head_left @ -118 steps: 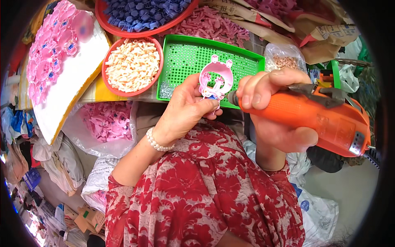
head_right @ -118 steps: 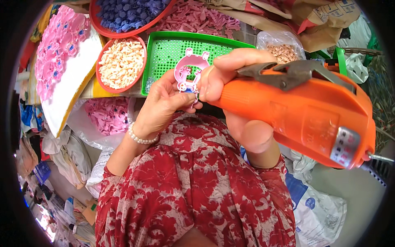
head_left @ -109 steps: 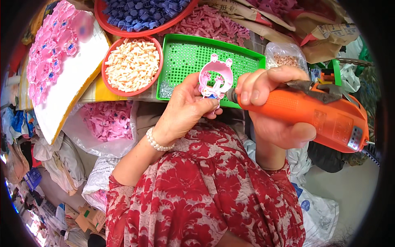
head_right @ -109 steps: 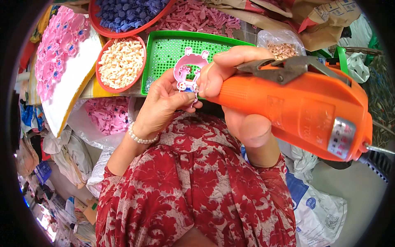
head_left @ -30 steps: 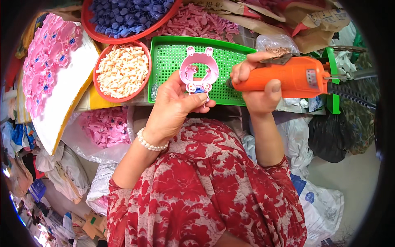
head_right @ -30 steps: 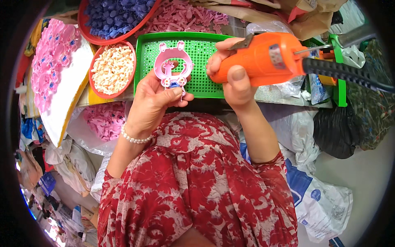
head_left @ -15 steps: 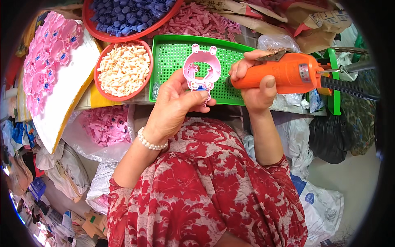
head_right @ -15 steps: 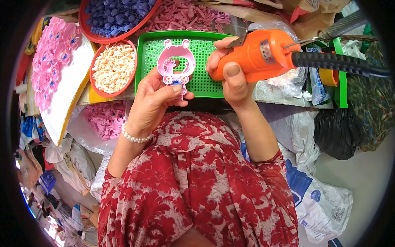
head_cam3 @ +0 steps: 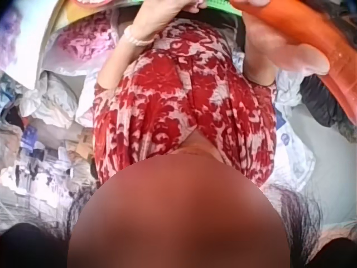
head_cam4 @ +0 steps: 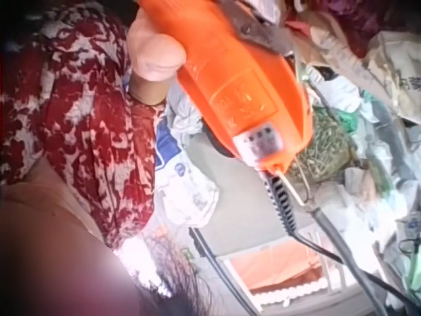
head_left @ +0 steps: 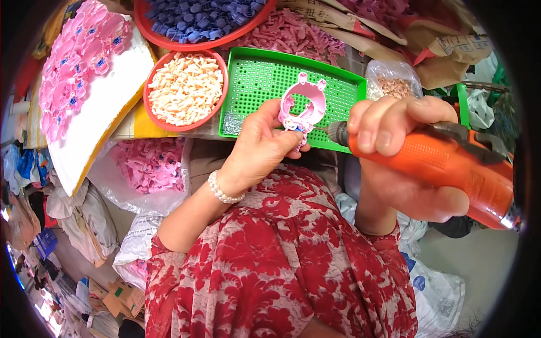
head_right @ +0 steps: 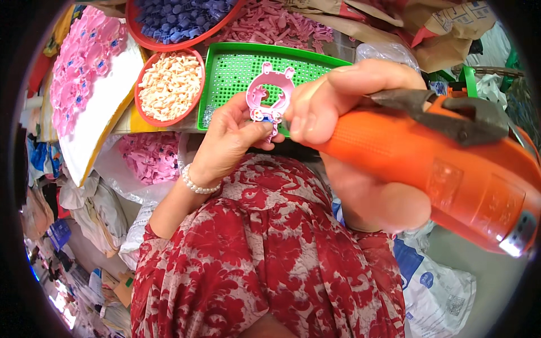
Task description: Assembling pink plastic toy frames by applying hot glue and attaching small blue components.
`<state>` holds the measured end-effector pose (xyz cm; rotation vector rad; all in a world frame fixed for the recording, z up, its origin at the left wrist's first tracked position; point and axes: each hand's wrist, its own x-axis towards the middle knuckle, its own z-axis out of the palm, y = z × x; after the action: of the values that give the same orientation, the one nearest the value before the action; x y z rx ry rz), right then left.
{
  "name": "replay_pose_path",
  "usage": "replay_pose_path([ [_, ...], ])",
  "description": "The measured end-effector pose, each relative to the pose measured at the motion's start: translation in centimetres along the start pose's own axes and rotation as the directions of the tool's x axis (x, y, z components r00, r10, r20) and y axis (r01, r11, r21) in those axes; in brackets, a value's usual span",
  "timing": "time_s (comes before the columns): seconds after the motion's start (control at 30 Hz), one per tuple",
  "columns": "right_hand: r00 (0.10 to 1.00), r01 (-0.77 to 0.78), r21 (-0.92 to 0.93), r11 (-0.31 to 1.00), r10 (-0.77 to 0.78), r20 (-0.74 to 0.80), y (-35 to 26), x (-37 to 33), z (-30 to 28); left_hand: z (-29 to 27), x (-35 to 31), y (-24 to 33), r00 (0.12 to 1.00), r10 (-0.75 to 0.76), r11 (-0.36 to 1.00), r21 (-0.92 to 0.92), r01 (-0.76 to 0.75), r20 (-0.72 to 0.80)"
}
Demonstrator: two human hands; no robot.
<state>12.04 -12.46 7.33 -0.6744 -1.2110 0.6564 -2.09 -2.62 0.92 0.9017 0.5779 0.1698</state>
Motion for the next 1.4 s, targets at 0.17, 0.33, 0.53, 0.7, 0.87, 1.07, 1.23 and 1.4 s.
replay_pose_path([
  [0.17, 1.0, 0.003, 0.05, 0.999, -0.003, -0.004, 1.5, 0.3, 1.0, 0.0, -0.2, 0.2, 1.0, 0.018, 1.0, -0.02, -0.018, 0.0],
  [0.33, 0.996, -0.056, 0.052, 0.997, 0.059, -0.066, 2.6, -0.1, 1.5, 0.0, -0.2, 0.4, 1.0, 0.005, 1.0, -0.008, -0.005, 0.006],
  [0.53, 0.951, -0.165, 0.017, 0.986, 0.163, -0.264, 2.6, -0.4, 2.9, 0.1, -0.3, 0.6, 1.0, 0.006, 1.0, -0.011, -0.006, 0.004],
  [0.7, 0.924, -0.187, 0.021, 0.982, 0.183, -0.337, 3.1, -0.2, 3.3, 0.2, -0.1, 0.3, 0.999, 0.042, 0.999, -0.018, -0.042, -0.015],
  [0.87, 0.978, -0.085, -0.023, 0.996, 0.079, -0.195, 4.2, -0.3, 2.4, 0.3, 0.2, -0.4, 0.995, 0.066, 0.996, -0.049, -0.07, -0.069],
  [1.07, 0.988, 0.021, 0.083, 0.996, -0.008, -0.152, 5.1, -0.4, 1.8, -0.2, -0.3, 0.1, 0.995, 0.082, 0.996, -0.038, -0.084, -0.059],
  [1.23, 0.987, -0.038, 0.078, 0.996, 0.05, -0.153, 1.6, -0.5, 1.9, -1.1, -1.6, -0.5, 0.996, 0.054, 0.997, -0.063, -0.05, 0.064],
  [1.4, 0.992, -0.036, 0.033, 0.999, 0.039, -0.116, 0.4, -0.8, 1.6, -4.8, -5.5, -1.0, 0.977, 0.203, 0.948, 0.238, -0.211, 0.058],
])
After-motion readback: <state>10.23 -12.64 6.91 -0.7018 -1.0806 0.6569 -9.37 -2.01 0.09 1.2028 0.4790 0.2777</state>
